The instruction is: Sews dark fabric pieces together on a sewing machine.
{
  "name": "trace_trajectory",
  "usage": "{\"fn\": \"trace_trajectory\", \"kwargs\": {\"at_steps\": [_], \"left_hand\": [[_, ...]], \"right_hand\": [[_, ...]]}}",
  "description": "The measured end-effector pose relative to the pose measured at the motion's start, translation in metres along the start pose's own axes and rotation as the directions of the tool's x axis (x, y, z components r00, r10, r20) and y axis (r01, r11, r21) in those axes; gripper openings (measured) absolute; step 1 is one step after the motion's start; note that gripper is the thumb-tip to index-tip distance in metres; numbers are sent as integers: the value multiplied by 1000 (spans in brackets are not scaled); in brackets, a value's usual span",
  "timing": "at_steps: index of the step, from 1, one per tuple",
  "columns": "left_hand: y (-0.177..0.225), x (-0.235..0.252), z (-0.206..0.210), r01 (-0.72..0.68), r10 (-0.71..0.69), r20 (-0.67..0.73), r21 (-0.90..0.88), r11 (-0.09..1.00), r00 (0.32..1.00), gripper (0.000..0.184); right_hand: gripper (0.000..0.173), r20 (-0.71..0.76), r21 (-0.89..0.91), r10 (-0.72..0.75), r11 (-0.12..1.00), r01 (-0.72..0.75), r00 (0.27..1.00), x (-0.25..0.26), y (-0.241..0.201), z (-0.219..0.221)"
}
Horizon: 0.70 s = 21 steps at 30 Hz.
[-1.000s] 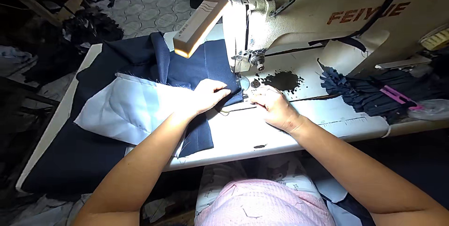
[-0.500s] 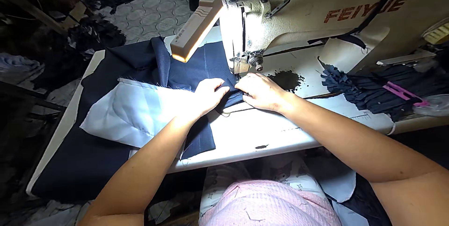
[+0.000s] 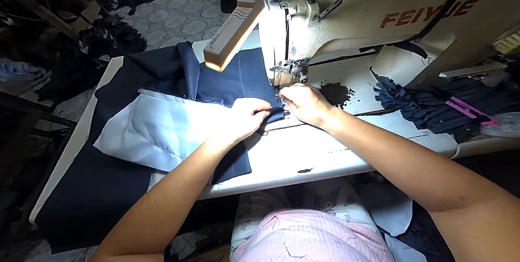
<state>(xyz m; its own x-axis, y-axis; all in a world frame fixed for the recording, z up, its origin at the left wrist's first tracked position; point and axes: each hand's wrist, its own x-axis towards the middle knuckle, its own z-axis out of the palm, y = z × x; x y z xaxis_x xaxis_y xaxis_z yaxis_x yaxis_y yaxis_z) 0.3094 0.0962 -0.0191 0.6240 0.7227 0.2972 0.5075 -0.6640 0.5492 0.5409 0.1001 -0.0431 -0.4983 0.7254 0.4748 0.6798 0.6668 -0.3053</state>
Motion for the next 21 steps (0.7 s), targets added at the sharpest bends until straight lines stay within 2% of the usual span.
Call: {"fn": "trace_trajectory", "kwargs": {"at_steps": [2, 5, 9, 16, 21], "left_hand": [[4, -7, 9, -144, 138, 55, 132, 981, 989, 21], [4, -15, 21, -239, 221, 95, 269, 933, 971, 23], [6, -14, 18, -248, 226, 113, 254, 935, 967, 25], [0, -10, 19, -320, 294, 133, 258, 912, 946, 26], [-6, -16, 26, -308, 289, 107, 272, 912, 951, 30]], "right_hand": [[15, 21, 54, 29, 998, -30, 999, -12, -2, -7], [22, -5, 48, -27, 999, 27, 1000, -38, -9, -8], [32, 4, -52, -29, 998, 29, 1000, -58, -24, -7], [33, 45, -65, 30, 998, -27, 999, -55, -23, -5], [37, 108, -56, -21, 998, 27, 994, -50, -20, -10]]}}
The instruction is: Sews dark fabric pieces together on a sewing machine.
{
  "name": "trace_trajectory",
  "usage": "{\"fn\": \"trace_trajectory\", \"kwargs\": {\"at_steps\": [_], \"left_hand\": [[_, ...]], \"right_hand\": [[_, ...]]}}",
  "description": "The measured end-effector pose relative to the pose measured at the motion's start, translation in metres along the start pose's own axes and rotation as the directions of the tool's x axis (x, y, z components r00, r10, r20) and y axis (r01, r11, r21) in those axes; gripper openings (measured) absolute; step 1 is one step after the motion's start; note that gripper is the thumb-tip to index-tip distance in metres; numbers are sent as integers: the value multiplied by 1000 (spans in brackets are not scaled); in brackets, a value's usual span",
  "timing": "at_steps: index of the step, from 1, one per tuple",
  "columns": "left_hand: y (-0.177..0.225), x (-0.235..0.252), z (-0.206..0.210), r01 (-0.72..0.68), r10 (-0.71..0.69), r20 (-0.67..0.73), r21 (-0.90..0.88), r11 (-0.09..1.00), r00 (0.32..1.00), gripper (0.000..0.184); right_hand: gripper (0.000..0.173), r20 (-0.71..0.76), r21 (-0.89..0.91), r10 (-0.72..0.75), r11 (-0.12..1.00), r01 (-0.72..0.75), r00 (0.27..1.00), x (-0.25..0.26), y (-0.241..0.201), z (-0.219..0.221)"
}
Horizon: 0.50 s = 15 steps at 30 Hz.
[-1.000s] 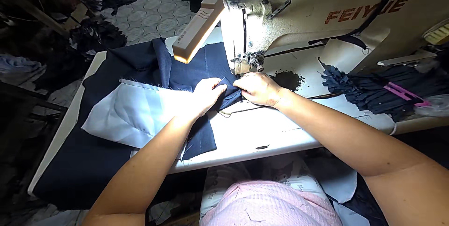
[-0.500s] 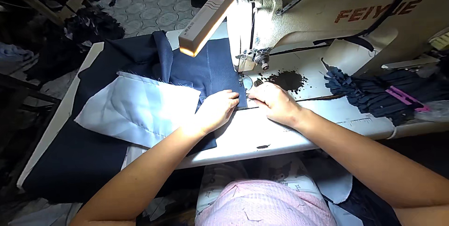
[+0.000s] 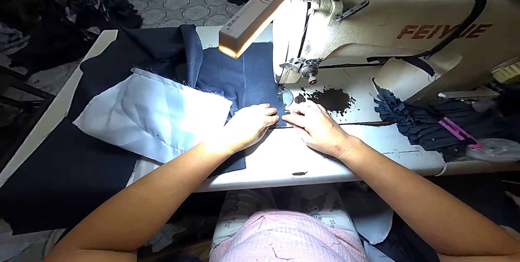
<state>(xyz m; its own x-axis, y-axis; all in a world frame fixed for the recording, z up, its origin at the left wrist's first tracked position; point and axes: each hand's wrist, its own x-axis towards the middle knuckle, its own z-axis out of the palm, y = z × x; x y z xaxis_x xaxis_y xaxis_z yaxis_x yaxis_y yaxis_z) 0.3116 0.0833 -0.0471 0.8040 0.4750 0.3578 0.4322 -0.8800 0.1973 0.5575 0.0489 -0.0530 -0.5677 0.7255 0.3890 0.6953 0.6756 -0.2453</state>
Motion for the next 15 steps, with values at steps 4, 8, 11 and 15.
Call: {"fn": "trace_trajectory", "kwargs": {"at_steps": [4, 8, 11, 15], "left_hand": [[-3, -5, 6, -7, 6, -45, -13, 1000, 999, 32], [-7, -3, 7, 16, -17, -33, -25, 1000, 999, 31], [-11, -2, 7, 34, -35, -13, -24, 999, 999, 32], [-21, 3, 9, 11, -12, -37, -33, 999, 999, 32]], "right_hand": [[35, 29, 31, -2, 1000, 1, 1000, 3, 5, -5], [33, 36, 33, -13, 999, 12, 999, 8, 9, -4], [32, 35, 25, -12, 1000, 11, 999, 12, 11, -4], [33, 50, 2, 5, 1000, -5, 999, 18, 14, -2]]}}
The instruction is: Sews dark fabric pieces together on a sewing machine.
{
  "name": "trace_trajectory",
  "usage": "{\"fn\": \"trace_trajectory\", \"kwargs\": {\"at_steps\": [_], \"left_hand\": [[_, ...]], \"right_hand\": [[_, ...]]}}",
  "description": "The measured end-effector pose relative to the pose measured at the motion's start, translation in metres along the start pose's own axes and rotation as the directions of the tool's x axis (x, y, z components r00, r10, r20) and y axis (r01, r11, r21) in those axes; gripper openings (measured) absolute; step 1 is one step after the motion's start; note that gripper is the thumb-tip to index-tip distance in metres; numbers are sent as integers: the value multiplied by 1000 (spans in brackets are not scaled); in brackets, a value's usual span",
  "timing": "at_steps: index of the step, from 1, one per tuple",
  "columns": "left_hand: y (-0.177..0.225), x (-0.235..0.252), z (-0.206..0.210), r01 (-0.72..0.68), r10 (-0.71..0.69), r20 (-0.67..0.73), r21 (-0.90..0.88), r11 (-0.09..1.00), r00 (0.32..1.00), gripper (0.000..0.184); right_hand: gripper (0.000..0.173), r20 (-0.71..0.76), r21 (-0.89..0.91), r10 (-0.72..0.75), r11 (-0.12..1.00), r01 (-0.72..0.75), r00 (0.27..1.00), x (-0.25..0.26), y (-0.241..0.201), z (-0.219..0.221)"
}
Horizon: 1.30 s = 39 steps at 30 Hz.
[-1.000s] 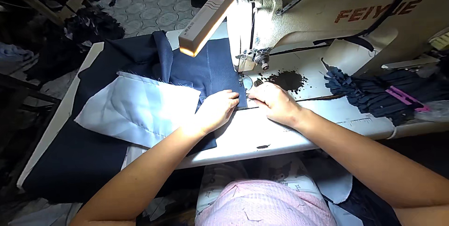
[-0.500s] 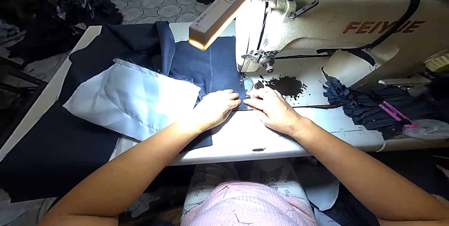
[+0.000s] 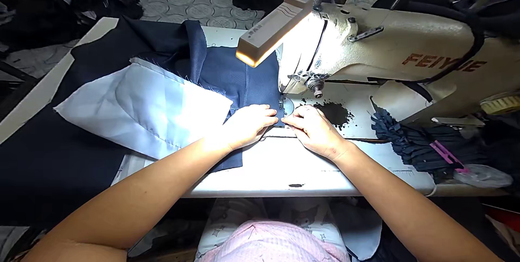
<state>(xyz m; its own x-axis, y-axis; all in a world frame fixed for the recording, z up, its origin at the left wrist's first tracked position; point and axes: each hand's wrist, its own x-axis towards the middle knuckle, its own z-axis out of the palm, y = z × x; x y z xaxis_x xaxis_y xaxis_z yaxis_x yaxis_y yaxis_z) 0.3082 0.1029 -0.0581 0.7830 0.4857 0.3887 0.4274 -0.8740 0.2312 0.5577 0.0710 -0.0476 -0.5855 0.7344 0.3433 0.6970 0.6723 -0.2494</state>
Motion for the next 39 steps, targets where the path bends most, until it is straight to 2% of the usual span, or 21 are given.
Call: {"fn": "trace_trajectory", "kwargs": {"at_steps": [4, 7, 11, 13, 15, 17, 19, 22, 25, 27, 28, 31, 33, 35, 39], "left_hand": [[-7, 9, 0, -3, 3, -13, -11, 1000, 1000, 30], [0, 16, -7, 37, -38, 50, 31, 999, 998, 30], [20, 20, -13, 113, -127, 115, 120, 986, 985, 28], [19, 14, -7, 121, -134, 86, 140, 983, 987, 31], [10, 6, 4, 123, -128, 35, 126, 984, 991, 36], [1, 0, 13, 125, -125, -10, 103, 987, 992, 41], [-8, -4, 19, 137, -135, -30, 75, 988, 990, 44], [-25, -11, 30, 131, -129, -58, 45, 990, 990, 46], [-34, -13, 35, 130, -127, -68, 42, 991, 990, 47], [-35, -13, 35, 135, -132, -60, 41, 990, 989, 47], [-35, -13, 36, 134, -132, -59, 39, 990, 990, 46], [-38, -14, 37, 147, -144, -63, 43, 988, 988, 46], [-38, -14, 36, 149, -146, -68, 42, 988, 987, 46], [-39, -14, 37, 146, -144, -67, 39, 988, 987, 46], [-38, -14, 34, 147, -145, -60, 43, 988, 988, 46]], "right_hand": [[36, 11, -22, 45, 999, -45, 999, 2, 1, -1], [35, 28, -52, 87, 995, -85, 996, 2, -4, -2], [39, 140, -84, 241, 969, -231, 960, -2, -30, -7], [39, 41, -47, 203, 978, -201, 978, -18, -39, -1], [29, -102, -21, 119, 992, -122, 988, -38, -44, 1], [21, -258, 15, 103, 995, -103, 961, -58, -49, -8], [17, -405, 30, 174, 984, -177, 898, -83, -49, -26], [14, -543, 3, 370, 899, -439, 754, -128, -33, -64], [18, -517, -12, 644, 653, -757, 564, -178, 1, -111], [22, -459, -20, 773, 484, -875, 438, -205, 26, -142], [24, -433, -39, 806, 430, -902, 404, -217, 38, -153], [27, -262, -158, 883, 359, -920, 389, -237, 66, -174], [25, -146, -234, 935, 286, -929, 324, -238, 73, -179], [21, -117, -249, 962, 211, -945, 246, -238, 74, -178], [16, -130, -196, 978, 134, -971, 161, -241, 72, -167]]}}
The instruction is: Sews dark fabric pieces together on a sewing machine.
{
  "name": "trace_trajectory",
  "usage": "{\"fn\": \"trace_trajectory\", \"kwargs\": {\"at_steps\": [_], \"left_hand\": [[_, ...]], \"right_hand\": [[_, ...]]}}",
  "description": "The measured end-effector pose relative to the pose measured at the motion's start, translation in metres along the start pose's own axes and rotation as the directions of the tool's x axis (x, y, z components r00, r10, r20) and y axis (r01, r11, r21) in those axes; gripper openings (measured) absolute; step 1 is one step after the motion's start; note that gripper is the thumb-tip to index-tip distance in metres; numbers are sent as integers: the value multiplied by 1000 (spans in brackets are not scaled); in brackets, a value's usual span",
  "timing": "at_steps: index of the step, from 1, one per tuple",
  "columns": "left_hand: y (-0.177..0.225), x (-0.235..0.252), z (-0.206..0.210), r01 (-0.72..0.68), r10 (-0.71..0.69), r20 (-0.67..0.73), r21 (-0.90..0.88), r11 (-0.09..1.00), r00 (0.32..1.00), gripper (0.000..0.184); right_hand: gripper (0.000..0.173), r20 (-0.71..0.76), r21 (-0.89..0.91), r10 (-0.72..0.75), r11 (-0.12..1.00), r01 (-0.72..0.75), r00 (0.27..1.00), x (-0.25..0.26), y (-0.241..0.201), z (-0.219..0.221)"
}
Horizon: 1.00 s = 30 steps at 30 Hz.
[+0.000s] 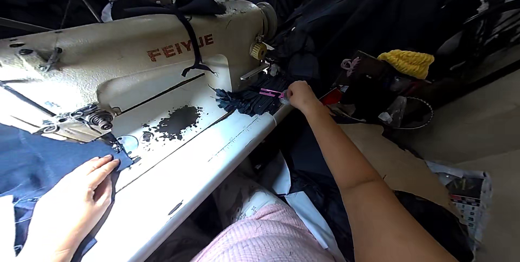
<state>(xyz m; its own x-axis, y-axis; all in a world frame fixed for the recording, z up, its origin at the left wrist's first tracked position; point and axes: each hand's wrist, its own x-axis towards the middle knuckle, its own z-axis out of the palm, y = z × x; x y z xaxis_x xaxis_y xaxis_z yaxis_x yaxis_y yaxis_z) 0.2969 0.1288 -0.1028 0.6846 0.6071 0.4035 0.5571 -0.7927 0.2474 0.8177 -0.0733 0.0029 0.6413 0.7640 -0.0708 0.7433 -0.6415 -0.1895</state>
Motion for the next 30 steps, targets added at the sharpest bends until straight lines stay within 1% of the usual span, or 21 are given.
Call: {"fn": "trace_trajectory", "kwargs": {"at_steps": [5, 8, 11, 15, 20, 22, 24, 27, 30], "left_hand": [[4, 1, -2, 0, 0, -7, 6, 1000, 1000, 46], [6, 1, -2, 4, -4, -11, 10, 1000, 1000, 47], [12, 2, -6, 17, -17, -2, 18, 1000, 1000, 47], [11, 2, -6, 6, -6, -1, 18, 1000, 1000, 46], [16, 3, -8, 19, -19, -15, 13, 1000, 1000, 45], [17, 3, -8, 19, -19, -13, 11, 1000, 1000, 45], [17, 3, -8, 20, -20, -13, 9, 1000, 1000, 46], [16, 3, -7, 20, -20, -15, 8, 1000, 1000, 46], [15, 3, -7, 20, -20, -13, 7, 1000, 1000, 46]], "right_hand": [[22, 46, 3, -5, 1000, 5, 999, 8, 5, 8], [23, 9, 24, 49, 999, -49, 999, 10, -3, 10], [21, -42, 23, 110, 994, -109, 993, 7, -12, 10], [19, -1, -1, 142, 990, -142, 990, 9, -18, 8], [23, -8, 50, 169, 984, -169, 986, 7, -15, -1], [21, -22, 110, 164, 981, -160, 986, 6, -11, -4], [20, -44, 232, 157, 962, -143, 987, 9, -3, -4], [19, -56, 411, 168, 902, -130, 984, 14, 7, -3], [20, -33, 522, 186, 841, -141, 982, 17, 13, -3]]}}
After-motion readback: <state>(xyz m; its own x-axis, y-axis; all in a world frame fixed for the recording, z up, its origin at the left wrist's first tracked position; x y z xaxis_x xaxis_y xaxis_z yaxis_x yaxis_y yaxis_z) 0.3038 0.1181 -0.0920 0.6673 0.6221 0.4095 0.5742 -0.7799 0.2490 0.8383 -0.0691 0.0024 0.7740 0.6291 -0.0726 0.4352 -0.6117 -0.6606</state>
